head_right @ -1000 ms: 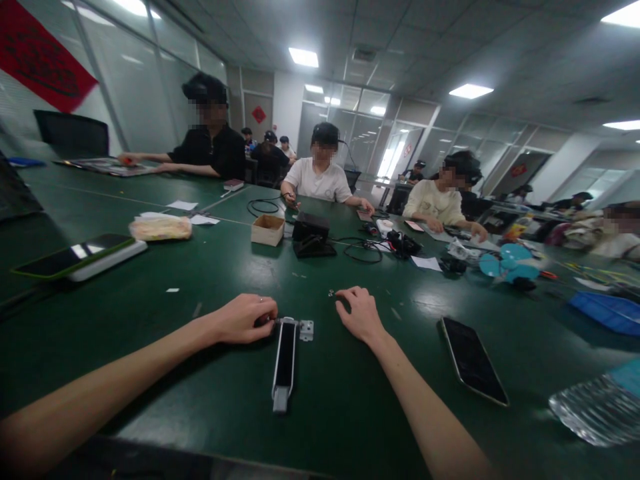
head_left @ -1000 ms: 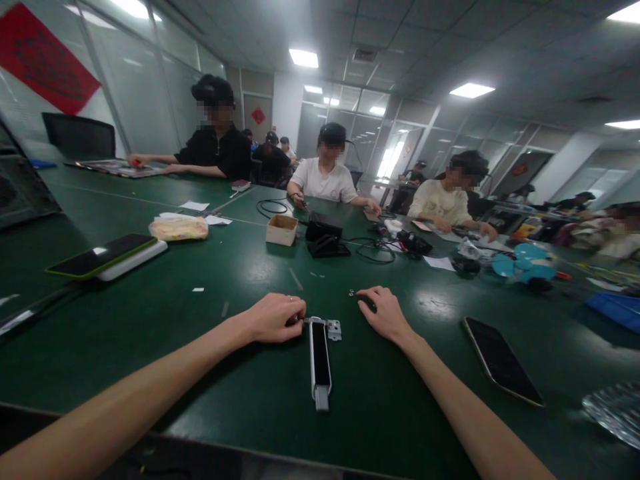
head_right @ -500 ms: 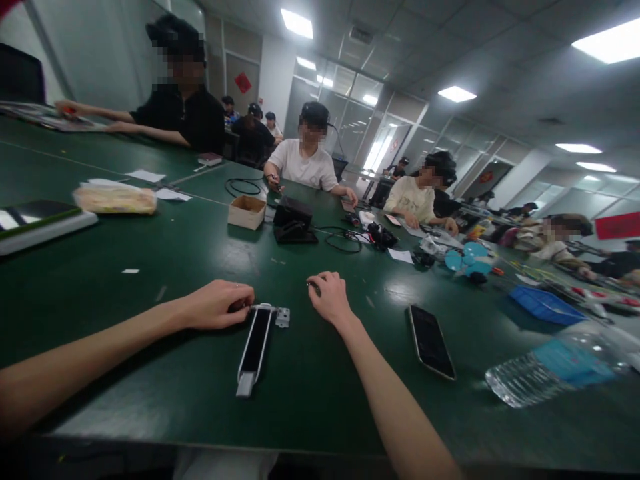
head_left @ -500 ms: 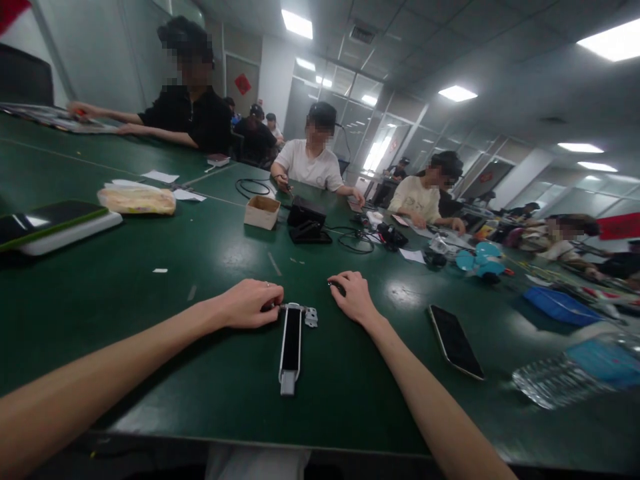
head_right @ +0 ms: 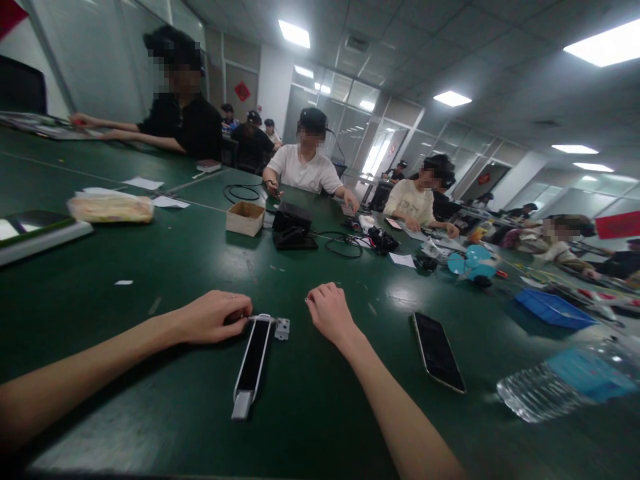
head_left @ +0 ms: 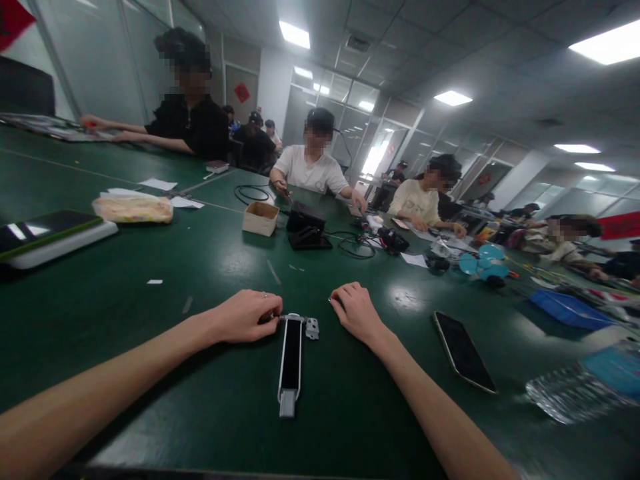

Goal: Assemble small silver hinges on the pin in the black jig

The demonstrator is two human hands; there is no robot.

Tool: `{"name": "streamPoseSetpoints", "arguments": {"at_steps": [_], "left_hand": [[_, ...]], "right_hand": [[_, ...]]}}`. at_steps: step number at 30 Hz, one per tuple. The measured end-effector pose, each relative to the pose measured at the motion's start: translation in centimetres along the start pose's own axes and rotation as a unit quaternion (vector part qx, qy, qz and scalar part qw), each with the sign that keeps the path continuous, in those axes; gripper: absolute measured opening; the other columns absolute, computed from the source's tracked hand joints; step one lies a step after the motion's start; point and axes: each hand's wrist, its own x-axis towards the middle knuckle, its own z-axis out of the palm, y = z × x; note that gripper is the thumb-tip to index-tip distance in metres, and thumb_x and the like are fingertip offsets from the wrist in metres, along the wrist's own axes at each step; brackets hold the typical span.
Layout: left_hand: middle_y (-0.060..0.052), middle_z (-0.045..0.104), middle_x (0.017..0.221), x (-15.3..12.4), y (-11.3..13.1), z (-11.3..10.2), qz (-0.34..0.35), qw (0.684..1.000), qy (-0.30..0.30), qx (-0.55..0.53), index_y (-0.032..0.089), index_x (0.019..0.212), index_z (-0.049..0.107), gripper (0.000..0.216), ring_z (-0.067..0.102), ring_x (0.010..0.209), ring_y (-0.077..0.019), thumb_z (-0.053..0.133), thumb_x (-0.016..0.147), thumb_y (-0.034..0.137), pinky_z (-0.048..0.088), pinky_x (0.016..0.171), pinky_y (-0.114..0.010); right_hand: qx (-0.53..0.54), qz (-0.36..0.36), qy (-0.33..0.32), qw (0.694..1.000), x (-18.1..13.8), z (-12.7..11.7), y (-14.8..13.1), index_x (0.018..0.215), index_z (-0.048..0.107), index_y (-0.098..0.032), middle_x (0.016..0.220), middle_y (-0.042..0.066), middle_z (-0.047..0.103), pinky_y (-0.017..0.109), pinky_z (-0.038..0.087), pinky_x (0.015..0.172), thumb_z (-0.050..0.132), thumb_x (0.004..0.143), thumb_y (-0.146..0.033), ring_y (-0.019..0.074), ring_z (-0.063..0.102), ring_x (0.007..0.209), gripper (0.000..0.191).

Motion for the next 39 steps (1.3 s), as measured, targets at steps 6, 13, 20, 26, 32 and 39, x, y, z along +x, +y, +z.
{"name": "streamPoseSetpoints", "arguments": {"at_steps": [6,13,20,26,32,39], "left_hand": [[-0.002,0.062,0.075,0.1,0.2,-0.2,-0.001,1.000,-0.013,0.004,0.018,0.086,0.058,0.014,0.056,0.063,-0.0149,0.047,0.085,0.026,0.037,0.057,-0.024],[-0.001,0.061,0.073,0.2,0.4,-0.2,-0.004,1.000,-0.017,0.007,0.017,0.084,0.058,0.012,0.055,0.060,-0.0138,0.049,0.083,0.025,0.037,0.055,-0.023],[-0.001,0.061,0.072,0.2,0.2,0.0,0.008,1.000,-0.013,0.028,0.017,0.087,0.058,0.014,0.054,0.059,-0.0135,0.047,0.084,0.026,0.036,0.055,-0.023],[-0.001,0.061,0.074,0.2,0.1,0.0,0.011,0.999,-0.017,0.025,0.016,0.088,0.058,0.015,0.054,0.059,-0.0131,0.046,0.085,0.026,0.036,0.056,-0.023],[0.000,0.059,0.071,0.1,0.0,0.1,0.011,1.000,-0.011,0.017,0.017,0.088,0.058,0.016,0.053,0.059,-0.0128,0.046,0.086,0.026,0.035,0.056,-0.023],[-0.001,0.060,0.072,0.1,0.0,-0.1,0.004,1.000,-0.016,0.003,0.017,0.087,0.059,0.016,0.054,0.061,-0.0136,0.045,0.086,0.026,0.037,0.056,-0.023]], "right_hand": [[-0.008,-0.025,-0.018,0.999,-0.3,-0.4,-1.0,0.093,0.062,-0.016,0.098,0.010,0.064,0.039,0.042,0.079,0.048,0.092,-0.020,0.0241,0.051,0.093,0.015],[-0.005,-0.065,-0.036,0.997,-0.9,-0.9,-2.1,0.094,0.063,-0.016,0.094,0.011,0.064,0.038,0.041,0.078,0.048,0.092,-0.019,0.0250,0.052,0.092,0.016],[-0.056,-0.074,-0.062,0.994,-1.0,-1.7,-3.6,0.082,0.061,-0.014,0.083,0.009,0.063,0.034,0.038,0.072,0.050,0.088,-0.019,0.0221,0.051,0.083,0.013],[-0.038,-0.055,-0.068,0.996,-1.1,-2.0,-3.5,0.079,0.059,-0.013,0.079,0.008,0.061,0.031,0.038,0.069,0.054,0.083,-0.017,0.0204,0.050,0.079,0.008],[-0.008,-0.053,-0.073,0.996,-1.1,-2.2,-3.5,0.078,0.058,-0.013,0.078,0.008,0.060,0.031,0.039,0.070,0.053,0.083,-0.014,0.0200,0.050,0.078,0.007],[-0.011,-0.033,-0.042,0.998,-1.0,-2.3,-2.6,0.081,0.058,-0.013,0.082,0.008,0.061,0.031,0.040,0.070,0.051,0.085,-0.014,0.0200,0.052,0.080,0.008]]}}
